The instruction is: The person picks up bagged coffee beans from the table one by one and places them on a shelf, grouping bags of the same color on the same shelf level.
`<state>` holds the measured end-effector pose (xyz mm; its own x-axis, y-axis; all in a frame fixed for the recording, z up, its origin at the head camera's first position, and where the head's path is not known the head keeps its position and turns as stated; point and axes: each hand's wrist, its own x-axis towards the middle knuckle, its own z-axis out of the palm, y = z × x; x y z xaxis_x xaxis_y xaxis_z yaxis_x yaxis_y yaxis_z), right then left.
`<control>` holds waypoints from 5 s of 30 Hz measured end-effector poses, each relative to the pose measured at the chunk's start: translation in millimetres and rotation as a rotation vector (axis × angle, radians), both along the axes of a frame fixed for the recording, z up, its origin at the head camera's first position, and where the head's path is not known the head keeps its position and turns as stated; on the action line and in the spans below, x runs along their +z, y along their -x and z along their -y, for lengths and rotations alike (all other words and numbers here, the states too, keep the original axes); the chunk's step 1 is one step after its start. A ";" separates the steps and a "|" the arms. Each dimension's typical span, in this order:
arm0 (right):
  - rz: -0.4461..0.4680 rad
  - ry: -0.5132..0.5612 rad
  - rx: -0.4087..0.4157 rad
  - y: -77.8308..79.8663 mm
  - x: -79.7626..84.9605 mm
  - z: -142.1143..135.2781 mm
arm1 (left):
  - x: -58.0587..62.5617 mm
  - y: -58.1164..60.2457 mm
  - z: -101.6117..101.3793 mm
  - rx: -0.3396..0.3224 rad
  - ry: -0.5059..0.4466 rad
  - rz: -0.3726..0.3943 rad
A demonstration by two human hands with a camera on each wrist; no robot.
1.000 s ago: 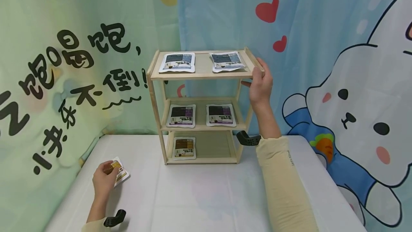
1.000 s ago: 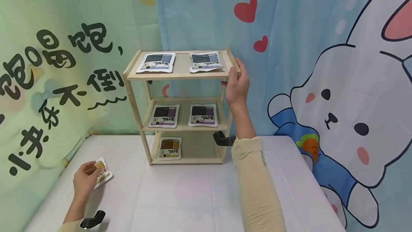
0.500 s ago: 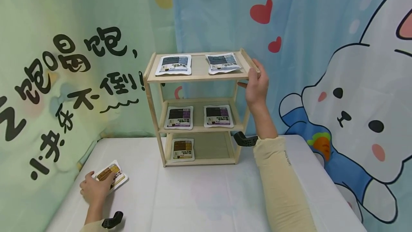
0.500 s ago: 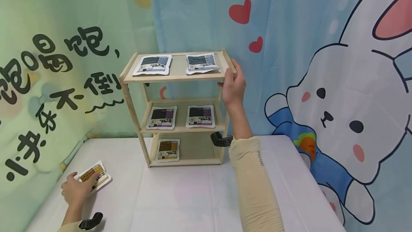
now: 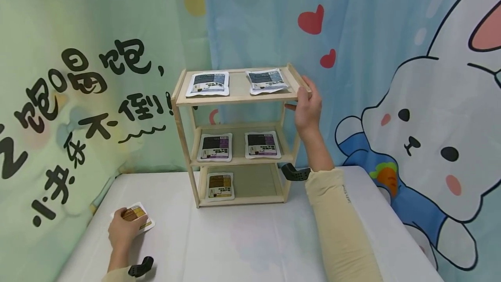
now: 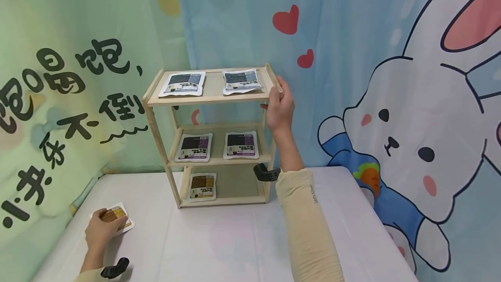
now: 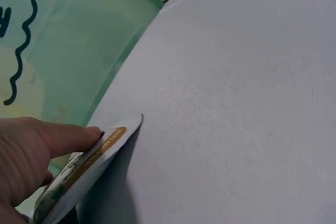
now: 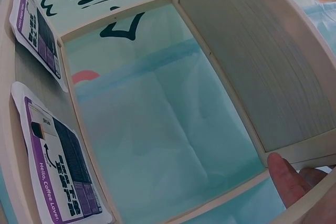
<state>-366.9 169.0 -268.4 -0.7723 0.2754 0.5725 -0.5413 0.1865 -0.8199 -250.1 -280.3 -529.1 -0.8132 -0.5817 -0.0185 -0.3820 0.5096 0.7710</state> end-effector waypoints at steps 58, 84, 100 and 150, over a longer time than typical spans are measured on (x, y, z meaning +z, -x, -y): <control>0.006 0.016 0.007 -3.6 1.5 2.1 | 1.2 5.4 -146.0 -0.535 -0.382 -0.207; 0.020 0.015 0.003 -4.3 0.9 3.1 | -1.7 58.2 -225.4 -0.697 -0.335 -0.368; 0.004 0.022 0.009 -1.5 -3.0 2.8 | -1.6 81.3 -256.3 -0.691 -0.353 -0.322; -0.036 0.017 0.036 -3.5 -0.8 -1.4 | -9.6 127.7 -307.2 -0.695 -0.356 -0.192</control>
<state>-363.4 170.4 -269.2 -0.7611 0.2579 0.5952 -0.5763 0.1523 -0.8029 -377.7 26.8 -538.7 -0.9949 0.0730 0.0694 0.0879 0.2935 0.9519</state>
